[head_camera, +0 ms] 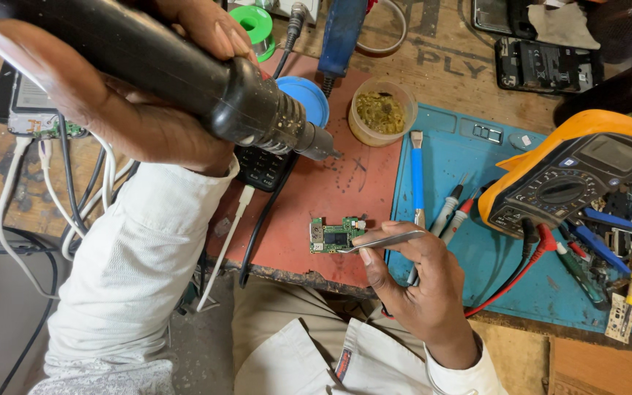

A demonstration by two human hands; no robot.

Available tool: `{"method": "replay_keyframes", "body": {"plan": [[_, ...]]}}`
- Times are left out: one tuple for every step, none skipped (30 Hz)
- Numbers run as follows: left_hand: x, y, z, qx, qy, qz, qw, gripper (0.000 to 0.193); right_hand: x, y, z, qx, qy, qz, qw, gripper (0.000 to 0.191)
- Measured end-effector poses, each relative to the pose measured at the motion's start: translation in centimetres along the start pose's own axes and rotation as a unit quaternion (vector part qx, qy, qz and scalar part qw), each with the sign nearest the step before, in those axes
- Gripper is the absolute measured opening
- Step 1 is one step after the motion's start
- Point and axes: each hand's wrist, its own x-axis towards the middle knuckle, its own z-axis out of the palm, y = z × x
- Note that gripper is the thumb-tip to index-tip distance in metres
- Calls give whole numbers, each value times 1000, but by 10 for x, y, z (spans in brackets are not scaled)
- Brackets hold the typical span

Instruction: The person uses a hot air gun and tweezers to remove a small component from a circuit board, then places the board into a phone chassis and connects a charging cable. The person then wipes the phone with a cloth.

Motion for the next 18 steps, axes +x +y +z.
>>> {"method": "replay_keyframes", "body": {"plan": [[-3, 0, -4, -9, 4, -2, 1000, 85, 0, -1, 0, -8, 7, -2, 1000, 39], [-5, -2, -4, -18, 9, -4, 1000, 84, -1, -1, 0, -14, 14, -3, 1000, 39], [-8, 0, -5, -34, 10, -14, 999, 82, -1, -1, 0, -20, 21, -6, 1000, 40], [-8, 2, -4, -52, 22, -16, 998, 80, -1, -2, 0, -15, 24, -1, 1000, 42], [-8, 5, -1, -70, 34, -17, 997, 77, -1, -2, -1, -8, 25, 2, 1000, 43], [-6, 9, 3, -88, 57, -8, 994, 75, 0, -2, -2, 1, 25, 2, 1000, 45], [-3, 12, 8, -91, 77, 10, 993, 73, 1, -1, -1, 6, 28, -3, 1000, 46], [1, 15, 12, -93, 98, 27, 991, 71, 1, 0, -2, 10, 32, -7, 999, 47], [4, 19, 15, -80, 118, 50, 988, 70, 1, 0, -2, 13, 34, -9, 999, 48], [6, 21, 16, -59, 124, 71, 988, 68, 2, 1, -3, 38, 39, -1, 999, 48], [7, 24, 13, -38, 131, 93, 986, 66, 1, 1, -3, 62, 43, 10, 997, 48], [6, 25, 7, -7, 124, 109, 986, 64, -1, 1, -4, 85, 46, 23, 995, 47], [4, 24, -1, 3, 131, 127, 983, 58, -1, 2, -4, 66, 50, 11, 996, 47], [2, 24, -14, 13, 138, 145, 980, 53, -2, 2, -4, 47, 55, -2, 997, 48], [-5, 23, -26, 5, 160, 157, 974, 46, -3, 2, -4, 28, 60, -12, 998, 48], [-10, 21, -41, 18, 171, 179, 969, 38, -4, 2, -4, 51, 58, -4, 997, 47], [-13, 18, -56, 31, 182, 200, 962, 34, -4, 3, -4, 74, 57, 3, 996, 46], [-12, 15, -71, 54, 200, 222, 953, 34, -4, 4, -4, 97, 57, 10, 994, 45]]}}
